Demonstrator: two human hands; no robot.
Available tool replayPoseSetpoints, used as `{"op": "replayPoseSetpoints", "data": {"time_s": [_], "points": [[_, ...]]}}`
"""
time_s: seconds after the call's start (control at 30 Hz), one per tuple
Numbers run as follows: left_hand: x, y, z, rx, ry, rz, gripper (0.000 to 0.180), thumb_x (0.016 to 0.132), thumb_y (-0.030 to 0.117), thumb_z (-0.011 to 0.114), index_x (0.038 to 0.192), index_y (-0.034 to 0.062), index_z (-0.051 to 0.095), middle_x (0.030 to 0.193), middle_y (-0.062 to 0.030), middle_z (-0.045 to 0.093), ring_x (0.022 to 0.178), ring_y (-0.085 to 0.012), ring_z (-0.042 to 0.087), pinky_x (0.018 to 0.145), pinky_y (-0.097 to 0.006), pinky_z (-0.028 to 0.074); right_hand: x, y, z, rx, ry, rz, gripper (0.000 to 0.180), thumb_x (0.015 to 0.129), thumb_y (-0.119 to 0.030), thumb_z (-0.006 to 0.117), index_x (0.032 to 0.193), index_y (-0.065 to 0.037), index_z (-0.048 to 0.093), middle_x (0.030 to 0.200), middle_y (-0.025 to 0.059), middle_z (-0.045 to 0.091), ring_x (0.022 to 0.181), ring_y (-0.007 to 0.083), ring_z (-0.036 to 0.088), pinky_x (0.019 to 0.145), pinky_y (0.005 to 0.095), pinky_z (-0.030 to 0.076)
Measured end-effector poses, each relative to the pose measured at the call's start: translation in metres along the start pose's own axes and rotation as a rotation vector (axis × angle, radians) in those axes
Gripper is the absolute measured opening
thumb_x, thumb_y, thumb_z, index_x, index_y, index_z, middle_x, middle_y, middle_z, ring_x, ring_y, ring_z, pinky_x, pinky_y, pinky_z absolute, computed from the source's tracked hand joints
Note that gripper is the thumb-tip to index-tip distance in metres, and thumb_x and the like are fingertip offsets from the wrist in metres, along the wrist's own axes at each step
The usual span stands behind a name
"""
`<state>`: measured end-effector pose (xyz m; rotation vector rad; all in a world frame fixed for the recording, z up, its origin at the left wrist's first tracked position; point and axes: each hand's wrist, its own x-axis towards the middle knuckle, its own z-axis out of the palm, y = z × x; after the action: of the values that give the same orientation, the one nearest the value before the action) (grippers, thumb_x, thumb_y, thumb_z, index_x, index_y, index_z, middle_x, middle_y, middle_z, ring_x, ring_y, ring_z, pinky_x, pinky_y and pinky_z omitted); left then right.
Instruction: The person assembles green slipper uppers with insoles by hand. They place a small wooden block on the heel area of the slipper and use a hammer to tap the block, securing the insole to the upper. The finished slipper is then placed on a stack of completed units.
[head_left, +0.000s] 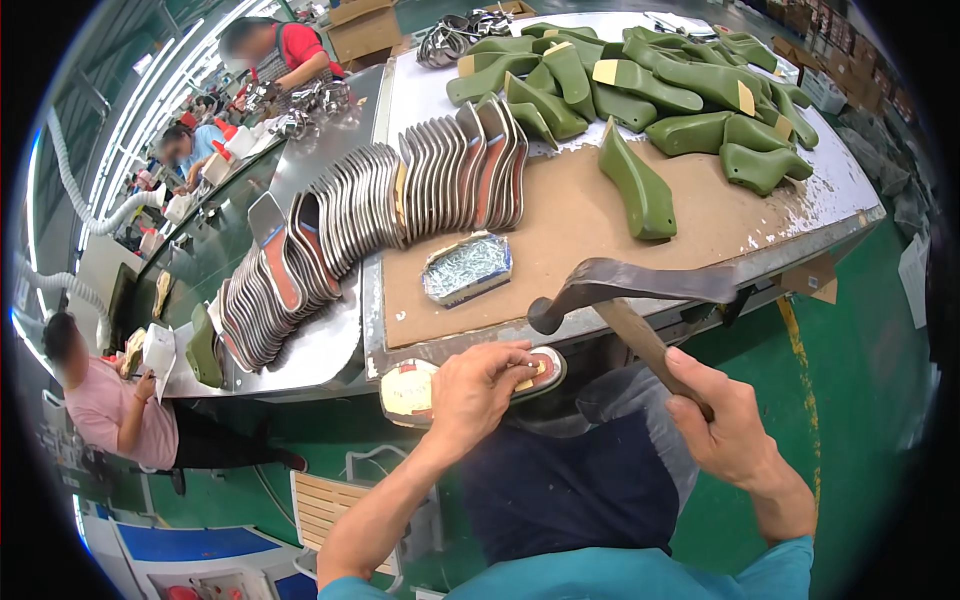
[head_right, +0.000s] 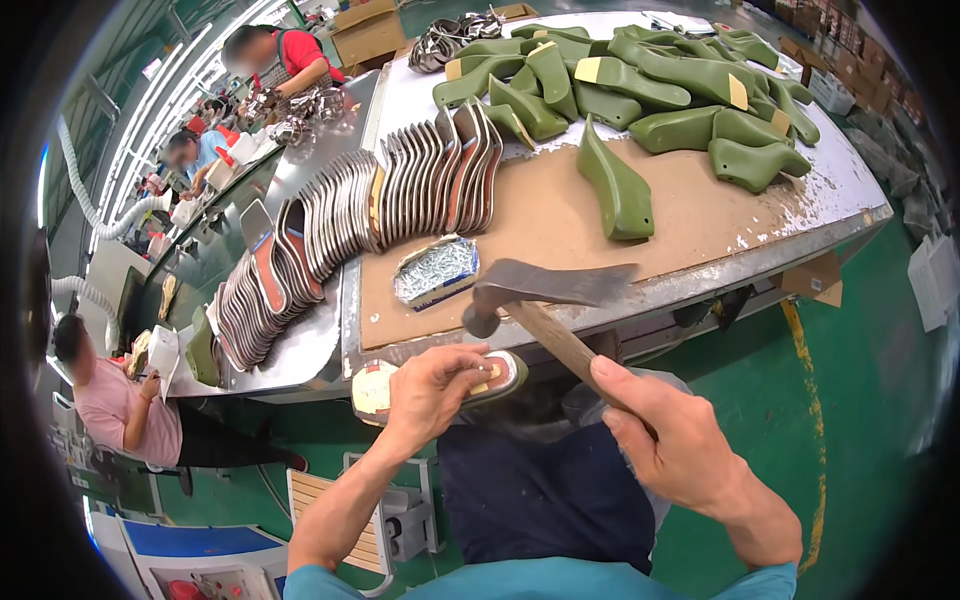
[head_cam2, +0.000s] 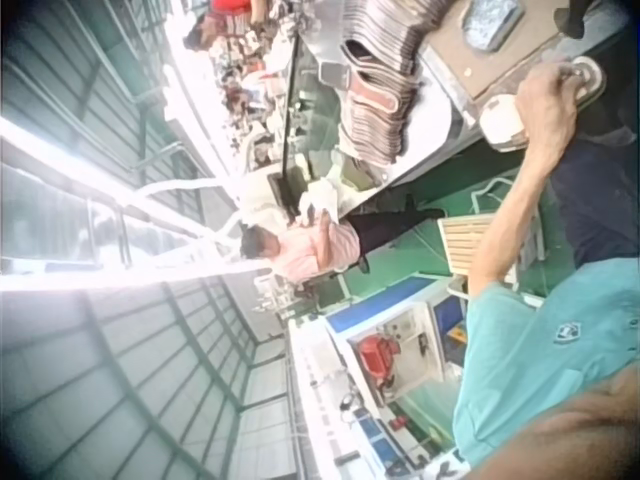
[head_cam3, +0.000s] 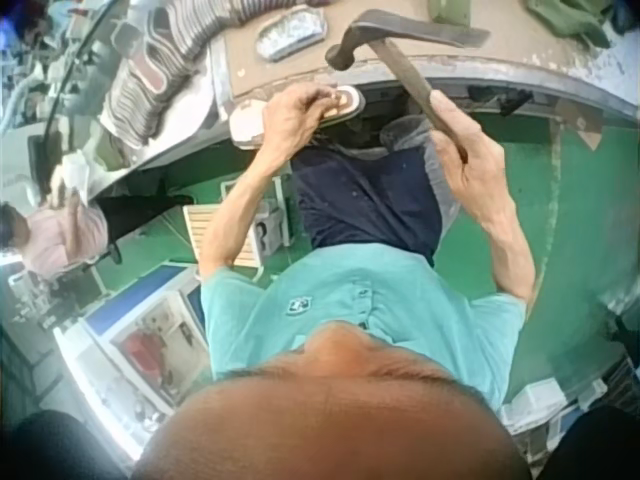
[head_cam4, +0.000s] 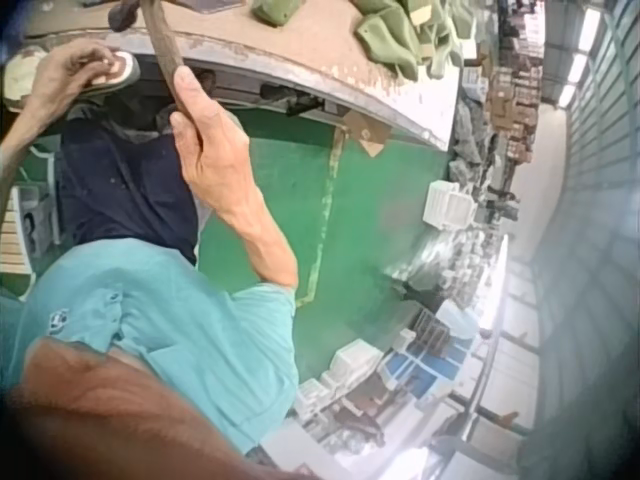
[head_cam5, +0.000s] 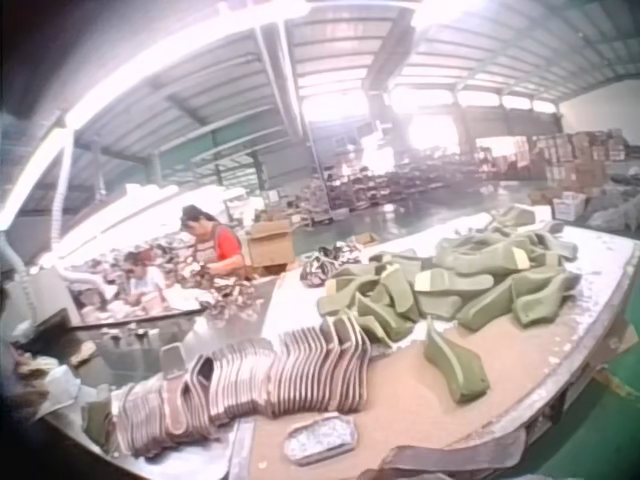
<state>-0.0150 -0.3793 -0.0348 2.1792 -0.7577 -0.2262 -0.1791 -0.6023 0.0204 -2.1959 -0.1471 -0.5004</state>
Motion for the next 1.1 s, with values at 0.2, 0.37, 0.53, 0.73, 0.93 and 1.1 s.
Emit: {"op": "replayPoseSetpoints", "data": {"time_s": [0.2,0.37,0.53,0.73,0.93,1.1], "points": [[0.000,-0.004,0.002,0.026,0.002,0.056,0.013,0.080,0.020,0.070,0.090,0.0124,0.072,0.097,-0.0066,0.071,0.083,-0.0246,0.065,0.076,-0.033,0.050,-0.006,-0.004,0.010,0.031,0.044,-0.137,0.053,0.080,0.003,0.065,0.130,-0.008,0.050,0.069,0.0095,0.054,0.052,0.0242,0.051,0.046,0.0344,0.044],[0.004,0.016,-0.011,0.169,-0.121,-0.108,0.024,0.078,0.025,0.072,0.095,0.0086,0.069,0.090,-0.0105,0.068,0.085,-0.0279,0.065,0.075,-0.036,0.050,0.003,-0.003,0.013,-0.181,-0.152,-0.049,0.056,0.082,-0.002,0.066,0.134,-0.013,0.048,0.066,0.0104,0.052,0.054,0.0284,0.052,0.047,0.0401,0.044],[0.000,-0.004,-0.029,0.422,-0.144,0.318,0.060,0.074,0.038,0.075,0.124,0.0111,0.054,0.115,-0.0170,0.061,0.114,-0.0338,0.055,0.095,-0.042,0.042,-0.004,-0.004,0.008,0.007,0.031,-0.002,0.053,0.085,0.001,0.063,0.134,-0.009,0.046,0.080,0.0150,0.061,0.062,0.0251,0.060,0.056,0.0344,0.049],[-0.007,-0.010,-0.032,0.567,-0.230,0.310,0.060,0.076,0.042,0.071,0.125,0.0127,0.054,0.109,-0.0129,0.062,0.107,-0.0284,0.057,0.094,-0.042,0.037,-0.016,0.007,-0.006,0.067,0.054,0.125,0.050,0.084,0.002,0.064,0.131,-0.007,0.048,0.087,0.0155,0.064,0.067,0.0218,0.062,0.059,0.0317,0.050],[-0.008,-0.006,-0.027,0.584,-0.213,0.338,0.058,0.075,0.038,0.072,0.123,0.0113,0.053,0.098,-0.0098,0.059,0.092,-0.0268,0.057,0.085,-0.040,0.037,-0.023,0.014,-0.003,0.070,0.069,0.075,0.048,0.083,0.000,0.066,0.128,-0.010,0.052,0.094,0.0142,0.067,0.073,0.0244,0.066,0.062,0.0326,0.053],[-0.010,-0.009,-0.024,0.606,-0.190,0.388,0.057,0.075,0.035,0.073,0.122,0.0092,0.052,0.096,-0.0094,0.059,0.090,-0.0265,0.057,0.081,-0.039,0.038,-0.023,0.014,0.002,-0.049,-0.068,0.058,0.049,0.082,-0.001,0.067,0.129,-0.009,0.052,0.101,0.0145,0.067,0.080,0.0261,0.068,0.068,0.0316,0.055]]}}
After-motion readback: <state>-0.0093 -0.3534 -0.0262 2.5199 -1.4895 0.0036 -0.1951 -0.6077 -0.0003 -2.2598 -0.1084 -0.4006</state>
